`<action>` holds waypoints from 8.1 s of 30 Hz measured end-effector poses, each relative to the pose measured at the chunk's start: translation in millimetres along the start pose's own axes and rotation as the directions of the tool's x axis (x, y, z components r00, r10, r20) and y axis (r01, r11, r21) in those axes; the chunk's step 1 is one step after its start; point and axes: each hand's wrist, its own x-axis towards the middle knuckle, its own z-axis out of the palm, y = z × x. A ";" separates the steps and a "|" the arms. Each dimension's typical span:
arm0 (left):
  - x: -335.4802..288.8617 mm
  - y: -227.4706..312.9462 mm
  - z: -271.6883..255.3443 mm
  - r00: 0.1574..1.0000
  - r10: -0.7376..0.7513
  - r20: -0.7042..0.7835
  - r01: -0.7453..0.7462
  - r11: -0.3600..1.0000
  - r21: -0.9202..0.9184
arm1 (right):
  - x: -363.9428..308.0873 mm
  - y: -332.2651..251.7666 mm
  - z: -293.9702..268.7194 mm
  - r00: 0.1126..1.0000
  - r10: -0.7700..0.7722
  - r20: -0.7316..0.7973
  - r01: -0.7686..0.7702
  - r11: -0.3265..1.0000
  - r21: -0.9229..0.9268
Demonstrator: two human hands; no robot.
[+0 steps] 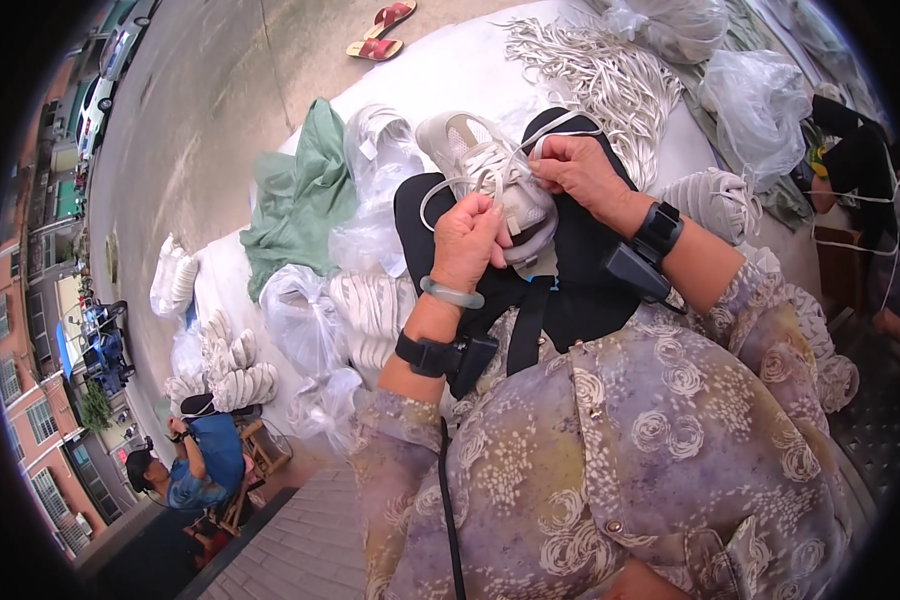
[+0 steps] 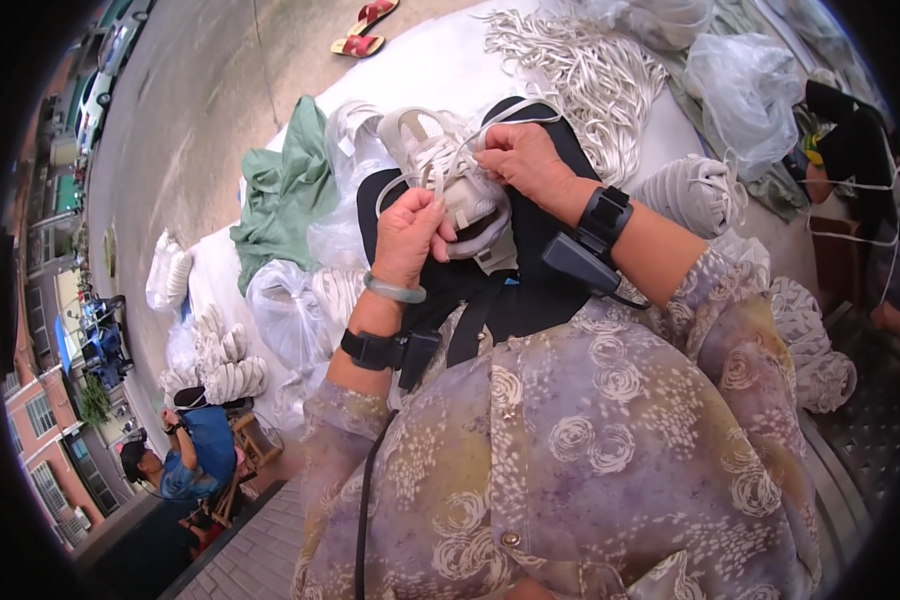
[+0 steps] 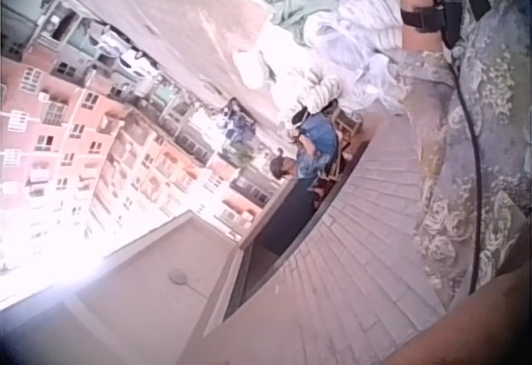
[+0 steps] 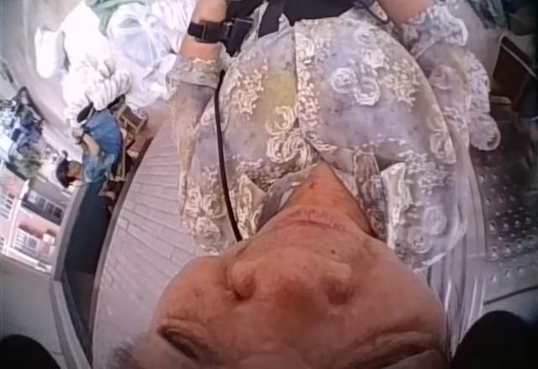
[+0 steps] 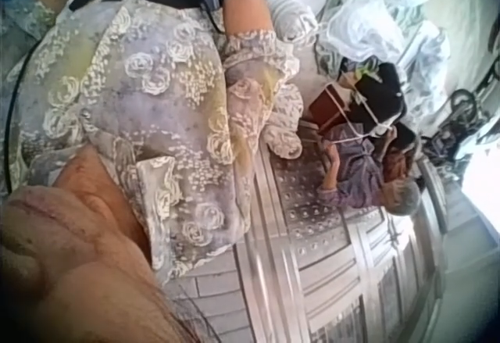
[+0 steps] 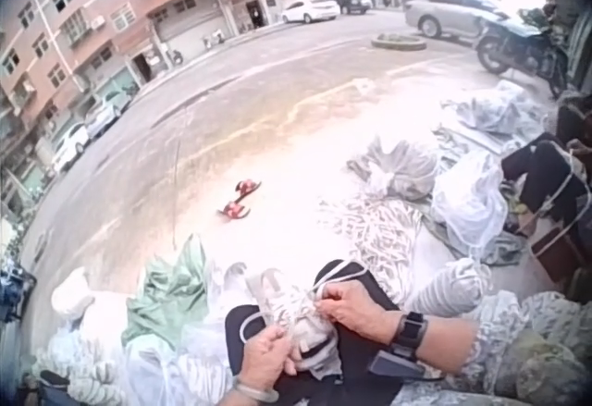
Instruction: Lacing white sneakers while sitting outside in a manufacturing area.
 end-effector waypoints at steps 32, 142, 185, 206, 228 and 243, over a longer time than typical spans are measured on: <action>-4.7 -37.9 -15.5 0.899 0.170 -0.404 -0.235 0.965 -0.118 | 10.8 12.4 -1.0 0.910 -0.389 0.141 0.325 0.462 -0.825; 23.0 -17.6 -22.9 0.894 0.410 -0.183 -0.327 0.873 0.362 | -43.5 -18.3 -12.6 0.763 -0.453 0.461 0.615 0.288 -0.734; 48.7 -16.7 50.5 0.683 0.719 -0.127 -0.259 0.400 0.879 | 3.5 4.8 -6.1 0.932 -0.235 0.277 0.339 0.837 -0.429; -127.4 -82.5 -143.7 0.885 0.360 -0.296 0.215 0.248 0.945 | -25.7 -2.9 2.3 0.918 -0.347 0.193 0.383 0.642 -0.665; 13.5 -22.6 -23.9 0.819 0.521 -0.241 -0.317 0.760 0.567 | -12.9 -4.9 1.5 0.923 -0.383 -0.039 0.290 0.757 -0.586; -58.3 4.4 -45.1 0.851 0.525 0.012 -0.304 0.472 0.828 | -44.6 -50.7 -92.5 0.792 -0.373 0.483 0.588 0.253 -0.768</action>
